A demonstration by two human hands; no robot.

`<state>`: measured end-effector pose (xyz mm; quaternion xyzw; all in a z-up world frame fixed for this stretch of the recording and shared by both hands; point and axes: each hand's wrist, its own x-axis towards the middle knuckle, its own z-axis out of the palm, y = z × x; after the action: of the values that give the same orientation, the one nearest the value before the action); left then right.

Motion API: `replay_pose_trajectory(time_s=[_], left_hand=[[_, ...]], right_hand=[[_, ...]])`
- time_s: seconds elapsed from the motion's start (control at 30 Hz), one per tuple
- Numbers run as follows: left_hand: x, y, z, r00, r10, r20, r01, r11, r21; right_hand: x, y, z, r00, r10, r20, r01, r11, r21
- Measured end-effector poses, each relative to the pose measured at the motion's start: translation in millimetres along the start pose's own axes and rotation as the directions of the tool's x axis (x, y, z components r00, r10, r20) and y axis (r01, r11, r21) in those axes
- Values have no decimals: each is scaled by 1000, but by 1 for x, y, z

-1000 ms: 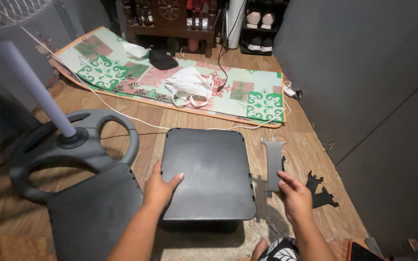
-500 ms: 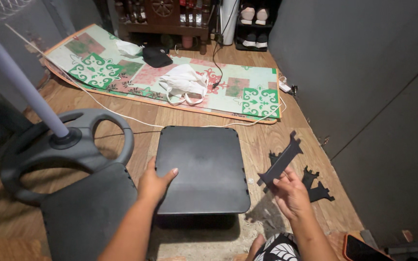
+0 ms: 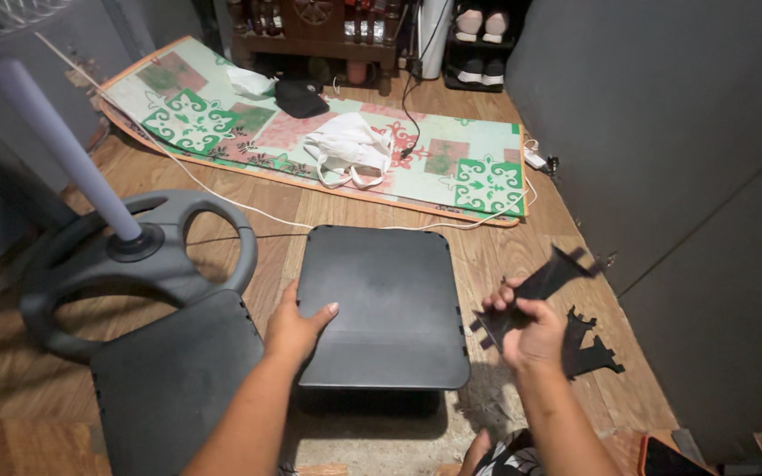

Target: The person assembles a small black plastic stool by hand. They attach four legs to the underside of the seat and then snap a backrest panel into place on the rear edge.

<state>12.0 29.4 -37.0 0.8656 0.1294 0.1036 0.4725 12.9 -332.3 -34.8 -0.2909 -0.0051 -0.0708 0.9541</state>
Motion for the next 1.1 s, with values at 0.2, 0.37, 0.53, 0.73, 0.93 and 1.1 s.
replay_pose_trajectory(time_s=[0.2, 0.37, 0.53, 0.73, 0.93, 1.1], left_hand=[[2, -4, 2, 1000, 8, -5, -8, 1000, 2], [1, -1, 1, 1000, -29, -1, 29, 999, 19], [0, 1, -1, 999, -31, 14, 31, 999, 23], [-1, 5, -5, 999, -26, 22, 26, 1000, 9], [-1, 6, -3, 998, -47, 35, 46, 999, 13], [-1, 2, -1, 1000, -1, 11, 1, 1000, 13]], right_hand=[[19, 31, -10, 982, -164, 94, 166, 986, -22], [29, 40, -9, 966, -200, 166, 232, 952, -200], [26, 37, -14, 962, -198, 188, 233, 955, -185], [17, 37, -21, 975, -204, 86, 215, 965, -149], [15, 35, -32, 973, -219, 65, 227, 962, -150], [9, 29, -56, 970, -234, -64, 224, 966, -127]])
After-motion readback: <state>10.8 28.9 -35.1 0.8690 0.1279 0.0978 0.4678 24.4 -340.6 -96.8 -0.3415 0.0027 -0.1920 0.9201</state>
